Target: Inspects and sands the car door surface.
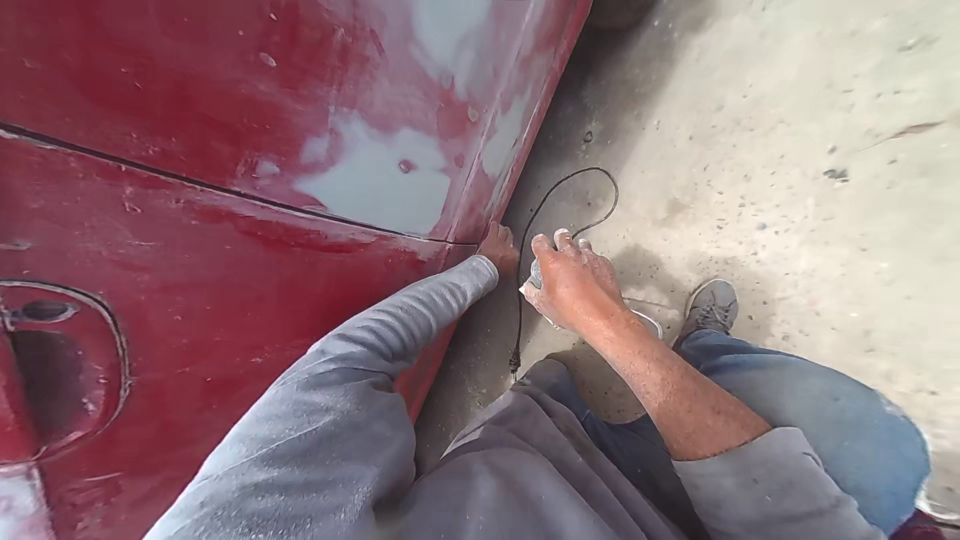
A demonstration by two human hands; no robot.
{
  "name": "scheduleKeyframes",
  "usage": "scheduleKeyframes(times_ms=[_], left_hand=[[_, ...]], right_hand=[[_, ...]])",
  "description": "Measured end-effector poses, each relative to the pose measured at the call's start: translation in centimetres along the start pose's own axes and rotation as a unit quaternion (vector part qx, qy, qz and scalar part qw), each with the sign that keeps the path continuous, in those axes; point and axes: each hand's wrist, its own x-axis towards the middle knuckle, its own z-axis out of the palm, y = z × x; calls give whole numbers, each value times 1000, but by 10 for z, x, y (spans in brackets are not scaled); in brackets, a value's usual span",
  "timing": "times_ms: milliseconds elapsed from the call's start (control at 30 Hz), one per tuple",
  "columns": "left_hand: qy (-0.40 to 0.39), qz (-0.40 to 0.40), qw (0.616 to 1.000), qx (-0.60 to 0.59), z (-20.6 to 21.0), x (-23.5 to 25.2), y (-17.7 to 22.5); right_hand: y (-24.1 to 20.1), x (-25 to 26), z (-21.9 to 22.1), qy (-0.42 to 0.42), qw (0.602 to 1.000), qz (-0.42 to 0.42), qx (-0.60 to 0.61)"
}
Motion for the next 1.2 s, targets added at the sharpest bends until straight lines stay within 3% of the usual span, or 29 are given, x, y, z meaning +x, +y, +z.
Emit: scheduleKeyframes(times_ms=[67, 200, 433, 600, 733, 867, 1200], left_hand=[[20, -8, 998, 53, 3, 18, -12], [-18, 7, 987, 162, -14, 46, -40], [5, 25, 973, 229, -77, 85, -61], [-5, 36, 960, 276, -92, 84, -60], [-13, 52, 962, 269, -106, 89, -59], [34, 60, 965, 254, -112, 111, -71], [59, 5, 957, 285, -119, 139, -66]], right_hand=[[-1, 1, 5, -7, 1000, 1, -3], [-2, 1, 14, -23, 1000, -3, -10], [1, 0, 17, -22, 1000, -2, 15], [5, -1, 13, -17, 999, -6, 28], [6, -1, 7, -1, 999, -2, 36], [11, -2, 6, 10, 999, 5, 41], [20, -5, 7, -8, 999, 16, 39]])
